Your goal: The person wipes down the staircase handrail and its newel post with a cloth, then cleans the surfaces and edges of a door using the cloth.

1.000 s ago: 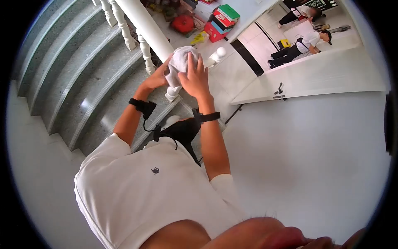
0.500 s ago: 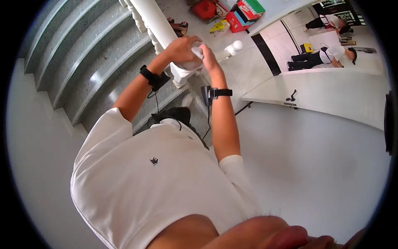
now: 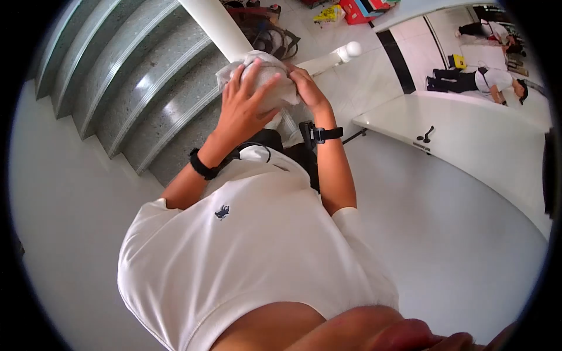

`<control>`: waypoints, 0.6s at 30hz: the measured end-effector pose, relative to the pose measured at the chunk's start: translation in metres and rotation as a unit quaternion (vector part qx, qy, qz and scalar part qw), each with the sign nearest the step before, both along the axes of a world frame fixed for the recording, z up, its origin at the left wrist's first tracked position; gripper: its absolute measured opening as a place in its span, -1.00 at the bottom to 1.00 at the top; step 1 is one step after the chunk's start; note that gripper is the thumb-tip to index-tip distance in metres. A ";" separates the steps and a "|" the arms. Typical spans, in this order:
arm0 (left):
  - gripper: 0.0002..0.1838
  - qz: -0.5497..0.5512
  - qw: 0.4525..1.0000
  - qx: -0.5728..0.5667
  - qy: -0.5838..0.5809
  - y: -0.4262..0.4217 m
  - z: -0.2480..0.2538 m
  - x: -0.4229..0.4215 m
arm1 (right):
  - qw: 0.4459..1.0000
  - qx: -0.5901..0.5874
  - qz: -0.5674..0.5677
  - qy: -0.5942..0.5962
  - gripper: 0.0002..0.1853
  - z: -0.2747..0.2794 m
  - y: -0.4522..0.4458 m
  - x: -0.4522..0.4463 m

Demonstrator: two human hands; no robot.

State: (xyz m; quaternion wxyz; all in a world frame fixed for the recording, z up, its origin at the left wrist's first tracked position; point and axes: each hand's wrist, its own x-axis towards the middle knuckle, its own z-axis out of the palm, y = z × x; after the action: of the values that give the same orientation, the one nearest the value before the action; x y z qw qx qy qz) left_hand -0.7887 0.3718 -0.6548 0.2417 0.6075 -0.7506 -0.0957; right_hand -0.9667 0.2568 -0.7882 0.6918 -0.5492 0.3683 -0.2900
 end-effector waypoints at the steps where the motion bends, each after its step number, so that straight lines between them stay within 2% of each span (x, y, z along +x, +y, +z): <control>1: -0.03 0.016 0.999 0.018 0.024 0.000 0.000 0.001 | 1.000 0.010 -0.007 -0.001 -0.49 0.014 0.002 0.002; 2: -0.03 0.010 0.999 0.030 0.024 -0.003 0.002 0.000 | 0.999 -0.030 0.007 -0.017 -0.50 0.029 0.004 0.003; 3: -0.02 0.042 0.992 0.053 0.105 -0.006 0.005 -0.001 | 0.997 -0.071 0.025 -0.032 -0.52 0.045 0.007 0.004; 4: -0.02 0.077 0.977 0.074 0.184 -0.009 0.005 -0.004 | 0.997 -0.062 0.024 -0.032 -0.52 0.049 0.011 0.003; 6: 0.05 0.085 0.981 0.069 0.158 -0.017 0.003 -0.007 | 0.983 -0.170 -0.016 0.067 -0.55 0.055 0.011 0.005; 8: 0.00 0.102 0.990 0.098 0.001 -0.023 0.014 -0.015 | 0.982 -0.170 -0.039 0.071 -0.57 0.050 0.014 0.009; 9: 0.00 0.107 0.990 0.096 0.003 -0.024 0.015 -0.020 | 0.983 -0.168 -0.027 0.074 -0.59 0.046 0.015 0.009; 11: -0.20 0.046 0.964 0.007 -0.261 -0.025 0.016 -0.038 | 0.977 -0.193 0.008 0.092 -0.60 0.027 0.018 0.005; 12: -0.20 0.062 0.967 0.000 -0.249 -0.024 0.012 -0.049 | 0.973 -0.206 0.022 0.101 -0.60 0.015 0.019 0.005; 14: -0.40 -0.044 0.947 0.014 -0.318 -0.019 0.001 -0.063 | 0.942 -0.323 -0.018 0.094 -0.58 0.002 0.021 0.004; 15: -0.46 -0.078 0.923 0.034 -0.375 -0.019 0.004 -0.067 | 0.984 -0.173 0.019 0.046 -0.55 0.007 0.016 0.001; 16: -0.46 -0.066 0.924 0.031 -0.375 -0.014 0.000 -0.070 | 0.982 -0.181 0.029 0.045 -0.55 0.012 0.013 -0.002; 18: -0.47 -0.058 0.924 -0.009 -0.378 -0.013 -0.010 -0.073 | 0.937 -0.334 0.098 0.040 -0.52 0.022 -0.002 -0.006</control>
State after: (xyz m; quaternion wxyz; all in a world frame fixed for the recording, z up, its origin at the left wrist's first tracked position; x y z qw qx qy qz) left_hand -0.8618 0.3588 -0.6646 -0.0604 0.5514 -0.8212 0.1338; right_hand -0.9728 0.2546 -0.7659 0.4779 -0.7931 0.2223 -0.3051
